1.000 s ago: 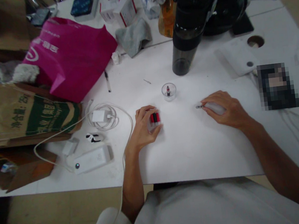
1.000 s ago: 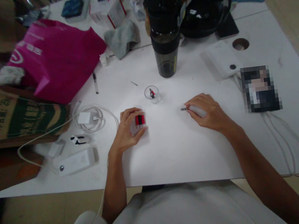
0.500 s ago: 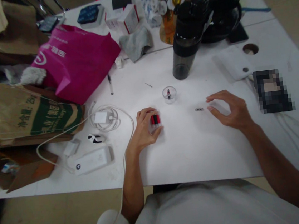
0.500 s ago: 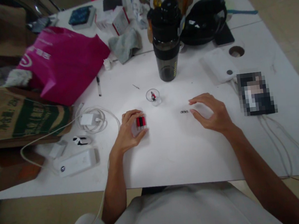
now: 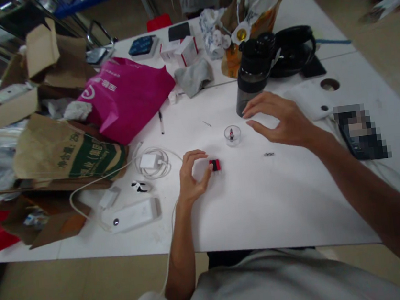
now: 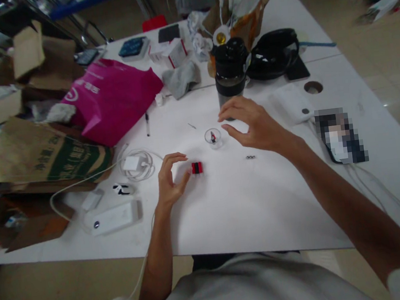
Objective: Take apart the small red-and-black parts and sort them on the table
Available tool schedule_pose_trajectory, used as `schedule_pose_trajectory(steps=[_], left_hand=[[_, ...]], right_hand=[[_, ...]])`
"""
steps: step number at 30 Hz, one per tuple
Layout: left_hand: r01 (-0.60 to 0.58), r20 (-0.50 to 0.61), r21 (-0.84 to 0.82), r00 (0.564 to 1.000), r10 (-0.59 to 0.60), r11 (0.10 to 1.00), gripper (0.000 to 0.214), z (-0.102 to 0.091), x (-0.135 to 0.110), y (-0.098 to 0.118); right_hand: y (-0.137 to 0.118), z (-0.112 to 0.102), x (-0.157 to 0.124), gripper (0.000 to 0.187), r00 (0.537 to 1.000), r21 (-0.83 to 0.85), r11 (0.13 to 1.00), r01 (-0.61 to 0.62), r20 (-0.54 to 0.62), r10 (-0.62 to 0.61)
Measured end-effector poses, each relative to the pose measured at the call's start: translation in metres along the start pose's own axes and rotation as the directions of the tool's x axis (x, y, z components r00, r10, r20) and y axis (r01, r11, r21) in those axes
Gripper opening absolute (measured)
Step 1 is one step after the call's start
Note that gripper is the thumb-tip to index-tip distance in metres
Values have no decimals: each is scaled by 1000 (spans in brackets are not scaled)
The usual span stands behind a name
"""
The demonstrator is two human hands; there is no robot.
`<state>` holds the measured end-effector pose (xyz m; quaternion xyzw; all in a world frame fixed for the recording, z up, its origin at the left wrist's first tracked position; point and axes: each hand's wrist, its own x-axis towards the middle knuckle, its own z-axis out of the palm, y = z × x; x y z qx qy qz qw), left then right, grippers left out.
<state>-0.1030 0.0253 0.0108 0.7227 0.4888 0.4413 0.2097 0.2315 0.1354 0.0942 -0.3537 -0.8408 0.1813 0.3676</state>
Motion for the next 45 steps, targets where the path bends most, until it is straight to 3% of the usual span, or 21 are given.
schedule_pose_trajectory(steps=[5, 11, 26, 45], left_hand=[[80, -239, -65, 966, -93, 995, 24, 2, 2, -9], [141, -336, -59, 929, -152, 988, 31, 2, 2, -19], [130, -351, -35, 927, -134, 991, 31, 3, 2, -20], [116, -349, 3, 931, -107, 993, 28, -1, 1, -21]], right_hand=[[12, 17, 36, 16, 993, 31, 995, 94, 62, -96], [22, 26, 42, 13, 982, 46, 990, 130, 135, -135], [37, 38, 38, 11, 956, 57, 991, 123, 259, -134], [43, 43, 35, 14, 951, 13, 991, 136, 278, -134]])
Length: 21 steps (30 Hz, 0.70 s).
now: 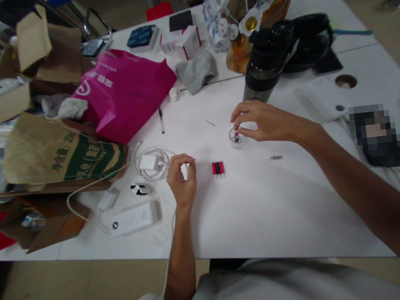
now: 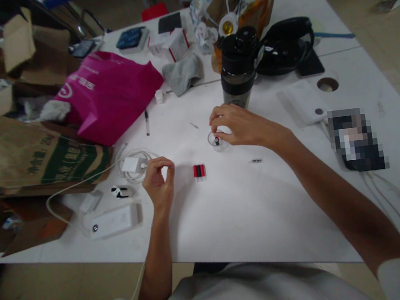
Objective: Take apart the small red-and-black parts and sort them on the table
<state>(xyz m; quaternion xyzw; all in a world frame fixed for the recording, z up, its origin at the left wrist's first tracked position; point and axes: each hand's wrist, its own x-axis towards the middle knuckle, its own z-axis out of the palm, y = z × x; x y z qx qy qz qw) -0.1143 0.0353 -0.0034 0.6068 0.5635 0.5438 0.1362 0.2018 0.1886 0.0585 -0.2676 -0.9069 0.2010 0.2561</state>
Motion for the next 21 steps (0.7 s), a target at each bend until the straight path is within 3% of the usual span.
schedule_pose_trajectory(steps=[6, 21], left_hand=[[24, 22, 43, 999, -25, 999, 30, -1, -2, 2], [-31, 17, -107, 999, 33, 994, 10, 0, -1, -1]], right_hand=[[-2, -1, 0, 13, 1000, 7, 1000, -19, 21, 19], [-3, -3, 2, 17, 1000, -4, 1000, 0, 29, 0]])
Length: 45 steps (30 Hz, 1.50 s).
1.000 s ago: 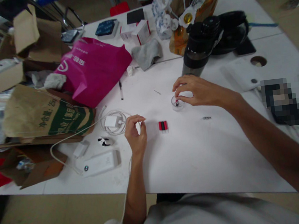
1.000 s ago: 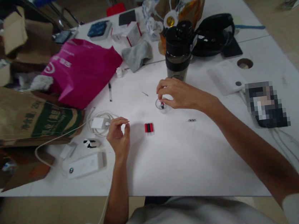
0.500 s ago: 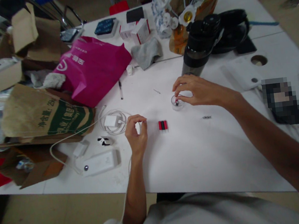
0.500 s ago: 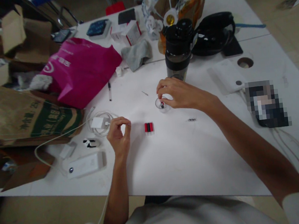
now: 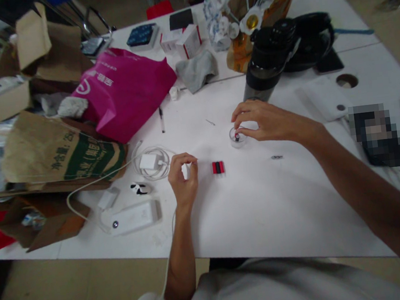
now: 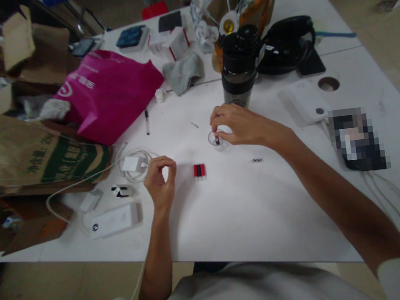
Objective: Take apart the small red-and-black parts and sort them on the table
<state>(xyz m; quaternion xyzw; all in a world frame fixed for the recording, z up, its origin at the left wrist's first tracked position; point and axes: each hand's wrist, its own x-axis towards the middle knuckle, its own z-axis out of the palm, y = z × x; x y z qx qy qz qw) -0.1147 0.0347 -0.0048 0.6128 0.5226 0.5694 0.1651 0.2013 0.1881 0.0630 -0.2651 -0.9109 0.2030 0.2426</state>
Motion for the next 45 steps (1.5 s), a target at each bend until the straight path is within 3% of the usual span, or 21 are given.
schedule_pose_trajectory(steps=[23, 30, 34, 40, 43, 45], left_hand=[[0, 18, 50, 1000, -1, 999, 14, -1, 0, 1], [7, 10, 44, 1000, -8, 999, 17, -1, 1, 2], [21, -22, 42, 1000, -20, 999, 21, -1, 1, 2], [-65, -69, 14, 995, 66, 998, 17, 2, -1, 12], [-99, -17, 15, 995, 99, 995, 19, 11, -7, 27], [-112, 49, 22, 993, 111, 993, 28, 19, -14, 41]], right_hand=[[1, 2, 0, 16, 1000, -2, 1000, 11, -10, -11], [-5, -14, 0, 16, 999, 44, 999, 18, -49, -16], [-26, -37, -1, 13, 991, 54, 998, 23, -133, -15], [-83, -78, -9, 10, 976, 35, 997, -69, -206, 74], [-106, -81, -19, 7, 956, 82, 992, -95, -269, 114], [-116, -72, -29, 10, 946, 143, 983, -115, -285, 152]])
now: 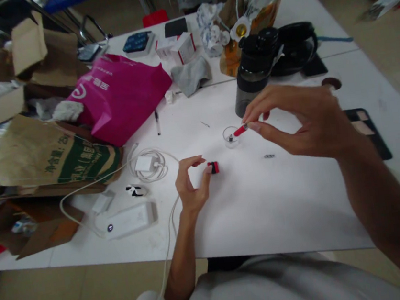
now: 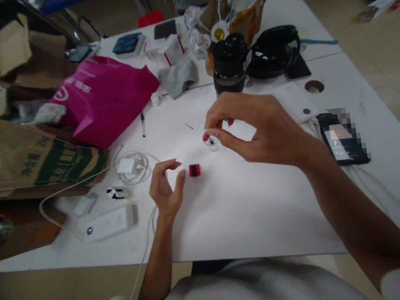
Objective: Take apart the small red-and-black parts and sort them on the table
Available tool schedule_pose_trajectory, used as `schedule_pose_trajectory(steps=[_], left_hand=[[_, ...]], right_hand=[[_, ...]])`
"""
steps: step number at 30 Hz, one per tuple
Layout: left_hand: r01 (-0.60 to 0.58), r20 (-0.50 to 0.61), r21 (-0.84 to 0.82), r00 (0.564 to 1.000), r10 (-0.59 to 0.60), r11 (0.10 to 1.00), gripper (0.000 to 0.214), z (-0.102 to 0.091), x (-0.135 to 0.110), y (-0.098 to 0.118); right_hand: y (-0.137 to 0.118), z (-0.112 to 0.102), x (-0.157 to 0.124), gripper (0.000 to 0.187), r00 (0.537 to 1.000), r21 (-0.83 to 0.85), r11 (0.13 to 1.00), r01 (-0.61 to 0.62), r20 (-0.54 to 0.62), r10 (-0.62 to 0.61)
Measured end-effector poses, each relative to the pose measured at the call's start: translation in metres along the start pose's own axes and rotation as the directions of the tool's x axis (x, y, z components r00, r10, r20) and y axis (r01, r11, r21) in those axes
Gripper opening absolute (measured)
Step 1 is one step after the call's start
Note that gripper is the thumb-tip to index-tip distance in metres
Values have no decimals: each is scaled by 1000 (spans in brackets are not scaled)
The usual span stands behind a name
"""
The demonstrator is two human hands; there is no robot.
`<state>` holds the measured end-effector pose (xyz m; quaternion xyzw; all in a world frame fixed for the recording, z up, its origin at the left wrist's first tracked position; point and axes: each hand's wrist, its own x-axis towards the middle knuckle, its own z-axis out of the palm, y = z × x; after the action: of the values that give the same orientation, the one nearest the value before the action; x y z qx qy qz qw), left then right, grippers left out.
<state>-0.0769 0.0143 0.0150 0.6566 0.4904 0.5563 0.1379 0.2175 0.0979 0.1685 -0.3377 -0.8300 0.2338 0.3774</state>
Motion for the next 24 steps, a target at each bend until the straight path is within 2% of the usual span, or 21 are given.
schedule_pose_trajectory(steps=[3, 5, 9, 12, 16, 20, 24], left_hand=[[-32, 141, -22, 989, 35, 999, 47, 14, -13, 25], [-52, 219, -35, 974, 58, 998, 50, 24, -27, 38], [-37, 221, -34, 974, 44, 999, 25, 35, -62, 52], [-40, 205, -25, 978, 45, 999, 18, 34, -83, 55], [-38, 226, 5, 974, 36, 999, 20, 28, -95, 55], [-69, 231, 5, 971, 65, 998, 23, 28, -93, 53], [-99, 268, 26, 959, 89, 995, 23, 31, -92, 51]], right_hand=[[-2, 22, -29, 15, 999, 125, 991, -44, -13, 46], [1, 42, -54, 16, 995, 229, 970, -77, -38, 88], [11, 83, -105, 24, 965, 424, 879, -219, -39, 259], [18, 106, -138, 32, 910, 570, 757, -319, -39, 413], [21, 119, -170, 45, 856, 610, 680, -408, -4, 517], [21, 121, -187, 46, 850, 604, 676, -422, 4, 527], [20, 121, -192, 49, 851, 577, 703, -415, -27, 524]])
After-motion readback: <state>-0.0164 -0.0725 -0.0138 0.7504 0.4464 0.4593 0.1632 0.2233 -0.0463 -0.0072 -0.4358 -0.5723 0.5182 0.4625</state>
